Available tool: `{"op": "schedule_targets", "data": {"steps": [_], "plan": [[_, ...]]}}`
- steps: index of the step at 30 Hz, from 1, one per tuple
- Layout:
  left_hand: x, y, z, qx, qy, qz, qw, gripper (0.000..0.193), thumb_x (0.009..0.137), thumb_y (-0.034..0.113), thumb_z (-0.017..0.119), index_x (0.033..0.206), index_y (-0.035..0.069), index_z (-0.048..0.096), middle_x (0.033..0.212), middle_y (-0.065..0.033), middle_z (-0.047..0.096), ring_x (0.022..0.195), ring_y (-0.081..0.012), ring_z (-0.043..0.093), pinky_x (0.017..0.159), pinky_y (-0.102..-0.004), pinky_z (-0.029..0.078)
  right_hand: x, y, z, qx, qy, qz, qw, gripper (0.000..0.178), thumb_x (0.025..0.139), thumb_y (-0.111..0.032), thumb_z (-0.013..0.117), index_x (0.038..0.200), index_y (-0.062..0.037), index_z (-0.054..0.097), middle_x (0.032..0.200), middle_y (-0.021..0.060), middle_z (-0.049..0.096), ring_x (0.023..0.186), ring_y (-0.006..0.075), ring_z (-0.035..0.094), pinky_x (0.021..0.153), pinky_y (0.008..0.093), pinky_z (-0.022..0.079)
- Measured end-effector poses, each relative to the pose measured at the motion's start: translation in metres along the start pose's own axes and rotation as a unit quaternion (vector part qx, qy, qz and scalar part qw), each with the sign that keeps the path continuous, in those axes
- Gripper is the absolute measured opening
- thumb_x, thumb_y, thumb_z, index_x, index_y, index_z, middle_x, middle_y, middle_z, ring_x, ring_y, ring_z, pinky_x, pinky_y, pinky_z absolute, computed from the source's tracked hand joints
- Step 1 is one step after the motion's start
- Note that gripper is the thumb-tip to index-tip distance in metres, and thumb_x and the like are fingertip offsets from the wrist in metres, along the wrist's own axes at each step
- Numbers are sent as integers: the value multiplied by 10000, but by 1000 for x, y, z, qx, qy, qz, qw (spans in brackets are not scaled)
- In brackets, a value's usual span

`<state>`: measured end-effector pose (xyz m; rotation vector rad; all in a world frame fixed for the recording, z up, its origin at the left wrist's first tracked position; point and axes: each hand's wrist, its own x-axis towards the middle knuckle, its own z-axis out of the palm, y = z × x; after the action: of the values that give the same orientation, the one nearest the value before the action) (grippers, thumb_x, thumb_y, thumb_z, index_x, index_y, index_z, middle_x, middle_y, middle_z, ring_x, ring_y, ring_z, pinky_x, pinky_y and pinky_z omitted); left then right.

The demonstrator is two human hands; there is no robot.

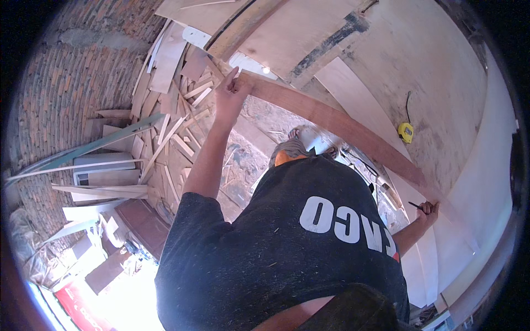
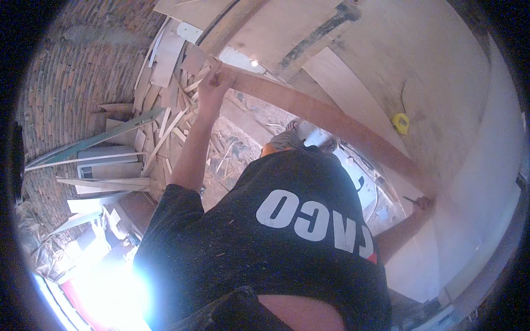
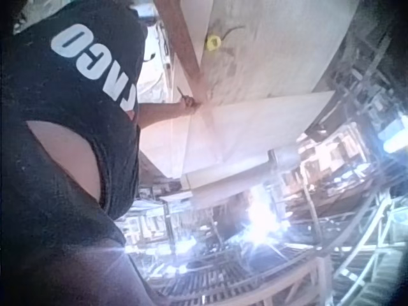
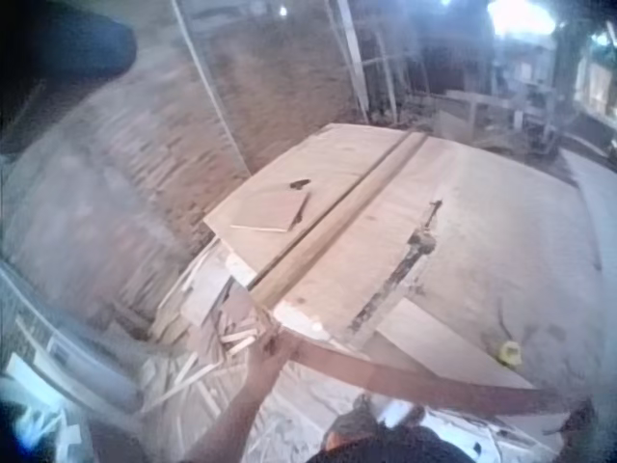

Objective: The person measures and marks wooden planks with a tape measure and pencil, then hammers nails to attach the planks to a larger wooden board. The person repeatedly positions, measures, and fastens pieces to build a wooden structure.

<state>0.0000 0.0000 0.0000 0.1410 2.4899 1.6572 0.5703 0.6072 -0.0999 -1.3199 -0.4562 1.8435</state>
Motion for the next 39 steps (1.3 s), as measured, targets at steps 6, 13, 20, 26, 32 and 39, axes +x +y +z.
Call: {"op": "schedule_targets", "data": {"steps": [6,13,20,26,32,39], "plan": [[-22,44,5,37,17,1,999,873,723,240,962,1389,-132,539,1164,-152,710,1025,-161,688,925,-323,567,-29,3,31,1,-17,13,1000,178,1090,-251,511,1114,-134,643,565,-8,400,412,113,336,390,262,288],[-27,66,-6,-75,-20,-22,997,696,818,109,885,1394,-110,560,1186,-129,709,1038,-147,681,938,-296,553,-30,-14,22,8,13,-14,1000,178,1085,-239,517,1131,-117,638,612,-15,416,442,99,322,401,264,275],[-29,66,-14,-165,-42,-6,985,619,892,15,784,1451,-85,538,1220,-93,692,1074,-120,651,980,-282,523,-34,-26,26,44,11,-12,999,155,1067,-250,573,1023,-105,608,604,10,405,438,106,310,394,268,263],[-28,70,-20,-199,-84,-19,976,622,899,-30,697,1488,-72,503,1342,-118,645,1210,-159,619,1074,-313,473,-45,-24,39,61,43,-18,997,187,1040,-264,632,938,-109,604,602,0,395,422,116,294,387,271,268],[-29,75,-24,-242,-106,-20,964,669,884,-66,661,1521,-79,454,1397,-144,608,1262,-186,604,1104,-328,452,-36,-26,33,41,58,-33,997,195,1015,-266,667,922,-103,615,649,34,480,442,126,319,402,286,316],[-30,74,-32,-253,-119,-7,960,703,870,-59,656,1533,-94,424,1412,-148,600,1285,-206,593,1111,-344,443,-21,-30,16,33,30,-31,999,166,1014,-262,652,979,-100,652,733,61,573,497,164,409,456,301,375]]}}
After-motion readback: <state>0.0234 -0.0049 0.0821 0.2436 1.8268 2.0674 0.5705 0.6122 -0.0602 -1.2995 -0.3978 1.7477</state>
